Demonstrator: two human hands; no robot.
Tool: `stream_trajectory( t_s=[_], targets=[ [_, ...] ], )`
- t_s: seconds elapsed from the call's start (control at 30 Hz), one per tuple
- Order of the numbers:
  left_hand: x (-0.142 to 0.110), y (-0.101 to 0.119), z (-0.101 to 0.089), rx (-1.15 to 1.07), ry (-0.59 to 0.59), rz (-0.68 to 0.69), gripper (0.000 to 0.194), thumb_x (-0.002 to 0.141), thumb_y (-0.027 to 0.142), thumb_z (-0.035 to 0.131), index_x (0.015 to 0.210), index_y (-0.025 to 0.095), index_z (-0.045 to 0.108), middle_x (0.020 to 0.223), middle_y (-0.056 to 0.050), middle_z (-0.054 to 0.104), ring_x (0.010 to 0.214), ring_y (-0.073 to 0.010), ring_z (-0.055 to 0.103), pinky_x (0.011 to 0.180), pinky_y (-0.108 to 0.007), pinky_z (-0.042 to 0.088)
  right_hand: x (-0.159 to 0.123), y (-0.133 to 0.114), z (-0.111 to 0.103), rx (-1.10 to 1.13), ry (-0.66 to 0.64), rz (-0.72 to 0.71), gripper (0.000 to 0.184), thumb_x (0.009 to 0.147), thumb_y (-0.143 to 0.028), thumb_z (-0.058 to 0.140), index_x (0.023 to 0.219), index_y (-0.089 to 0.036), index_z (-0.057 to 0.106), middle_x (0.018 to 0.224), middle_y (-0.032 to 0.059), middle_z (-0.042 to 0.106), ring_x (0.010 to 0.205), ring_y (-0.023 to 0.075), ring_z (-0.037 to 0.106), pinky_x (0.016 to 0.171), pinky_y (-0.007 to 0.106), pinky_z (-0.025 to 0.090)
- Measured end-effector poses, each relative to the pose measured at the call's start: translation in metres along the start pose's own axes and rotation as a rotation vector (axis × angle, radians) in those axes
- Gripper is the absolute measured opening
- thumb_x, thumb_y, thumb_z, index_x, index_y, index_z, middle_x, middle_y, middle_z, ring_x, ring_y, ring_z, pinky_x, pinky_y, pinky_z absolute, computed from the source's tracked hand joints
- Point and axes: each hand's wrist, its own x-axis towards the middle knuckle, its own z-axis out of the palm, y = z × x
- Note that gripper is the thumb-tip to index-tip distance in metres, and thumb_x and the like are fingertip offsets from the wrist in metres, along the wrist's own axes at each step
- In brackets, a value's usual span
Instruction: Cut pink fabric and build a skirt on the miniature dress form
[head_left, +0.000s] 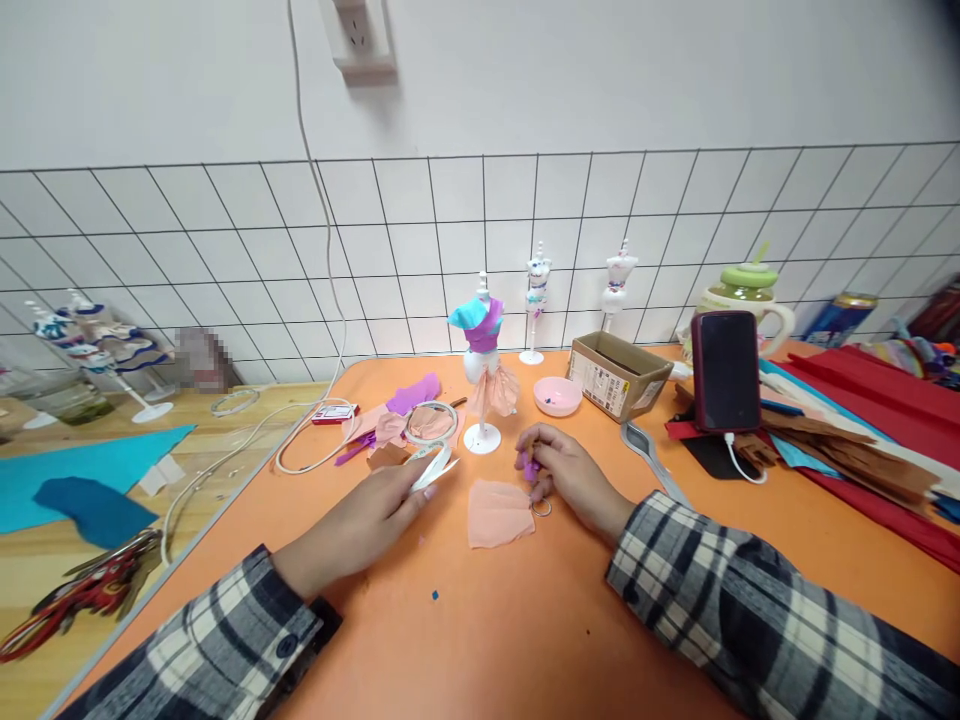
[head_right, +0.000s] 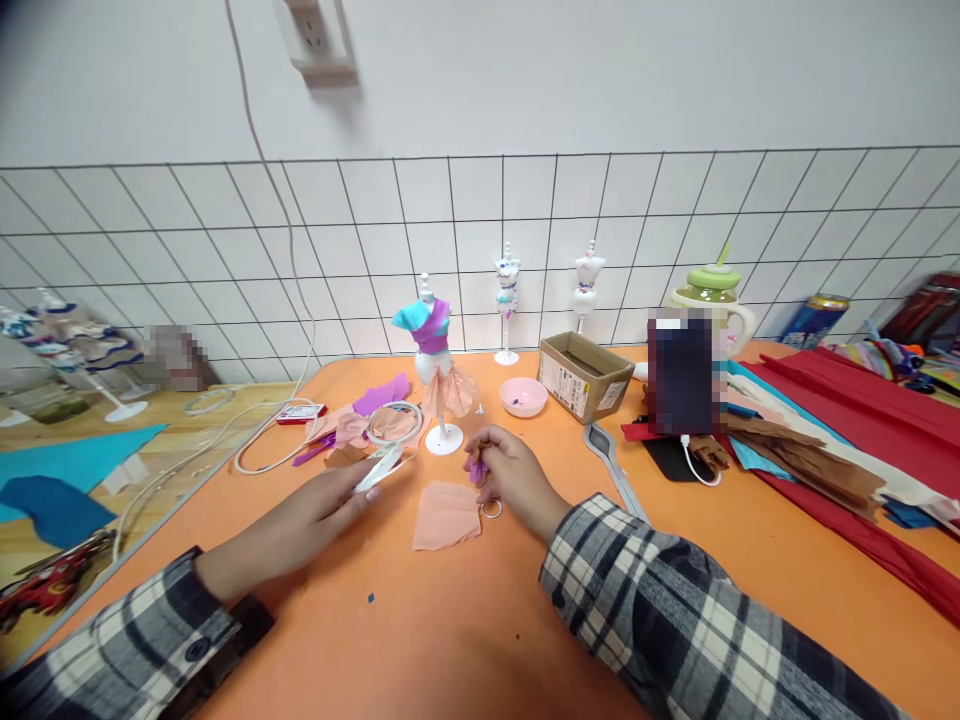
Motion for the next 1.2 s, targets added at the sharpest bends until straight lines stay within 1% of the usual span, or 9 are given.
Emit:
stream_trajectory(
  t_s=[0.2,0.33,0.47,0.6,0.7,0.77,0.87,1.07,1.2],
  targets=[
    [-0.001,0.008,-0.001,0.030,-0.002,-0.001,0.042,0.099,0.037,0.033,0.135,0.022,0.047,0.110,-0.009,0.067,0.100,-0.0253,0.061,0.087,-0.035,0.047,-0.001,0.000,-0.004,0.018,0.019,-0.049,0.030,0.085,-0.049,0.055,0.093,-0.021,0.053,0.062,-0.0080,0.033,0.046,0.0072,0.034,0.040,0.021,0.045],
    [-0.001,0.008,0.000,0.042,-0.001,0.016,0.037,0.100,0.041,0.031,0.120,0.022,0.055,0.101,-0.008,0.067,0.094,-0.0241,0.061,0.083,-0.034,0.047,0.002,-0.001,-0.008,-0.039,0.104,-0.138,0.038,0.087,-0.055,0.051,0.105,-0.021,0.054,0.065,-0.0063,0.038,0.047,0.0085,0.036,0.044,0.023,0.045],
    [-0.001,0.013,-0.002,0.039,0.008,0.040,0.037,0.100,0.041,0.028,0.112,0.021,0.057,0.093,-0.007,0.066,0.092,-0.0232,0.060,0.082,-0.033,0.047,0.010,-0.021,-0.026,-0.139,0.265,-0.299,0.046,0.089,-0.066,0.041,0.077,-0.022,0.049,0.061,-0.0054,0.031,0.047,0.0099,0.031,0.040,0.022,0.032],
    [-0.001,0.021,-0.002,0.028,0.006,0.050,0.035,0.100,0.039,0.030,0.112,0.021,0.057,0.097,-0.007,0.067,0.091,-0.0235,0.060,0.083,-0.035,0.046,0.025,-0.059,-0.061,-0.600,0.533,-0.541,0.047,0.097,-0.055,0.027,0.073,-0.021,0.050,0.065,0.0020,0.047,0.060,0.0166,0.047,0.056,0.029,0.041],
    [0.000,0.025,0.001,0.017,-0.013,0.058,0.033,0.100,0.036,0.033,0.119,0.022,0.055,0.109,-0.007,0.066,0.094,-0.0235,0.060,0.084,-0.036,0.046,0.041,-0.085,-0.092,-1.010,0.762,-0.567,0.031,0.095,-0.033,0.038,0.116,-0.021,0.057,0.092,0.0094,0.062,0.083,0.0245,0.057,0.074,0.038,0.044],
    [0.001,0.025,0.004,0.019,-0.020,0.074,0.033,0.100,0.034,0.033,0.125,0.024,0.052,0.122,-0.008,0.063,0.097,-0.0236,0.060,0.086,-0.036,0.046,0.051,-0.094,-0.112,-1.188,0.770,-0.504,0.036,0.092,-0.023,0.039,0.121,-0.018,0.059,0.099,0.0137,0.062,0.090,0.0273,0.058,0.079,0.041,0.045],
    [0.002,0.024,0.008,0.043,-0.029,0.096,0.034,0.100,0.032,0.033,0.130,0.026,0.048,0.135,-0.008,0.056,0.103,-0.0242,0.059,0.087,-0.037,0.045,0.063,-0.094,-0.132,-1.393,0.717,-0.445,0.035,0.088,-0.019,0.042,0.105,-0.017,0.073,0.105,0.0155,0.064,0.097,0.0286,0.059,0.080,0.040,0.045],
    [0.002,0.021,0.012,0.057,-0.053,0.098,0.036,0.100,0.032,0.035,0.134,0.025,0.045,0.128,-0.009,0.060,0.100,-0.0251,0.059,0.088,-0.041,0.045,0.063,-0.091,-0.138,-1.510,0.663,-0.256,0.042,0.083,-0.025,0.048,0.119,-0.025,0.071,0.098,0.0127,0.072,0.085,0.0312,0.063,0.068,0.040,0.045],
    [0.004,0.017,0.013,-0.011,-0.050,0.028,0.041,0.099,0.039,0.037,0.136,0.024,0.044,0.129,-0.011,0.059,0.104,-0.0276,0.059,0.090,-0.043,0.045,0.052,-0.096,-0.123,-1.436,0.758,-0.510,0.035,0.084,-0.025,0.049,0.109,-0.021,0.074,0.098,0.0124,0.072,0.088,0.0302,0.061,0.071,0.039,0.044]
  ],
)
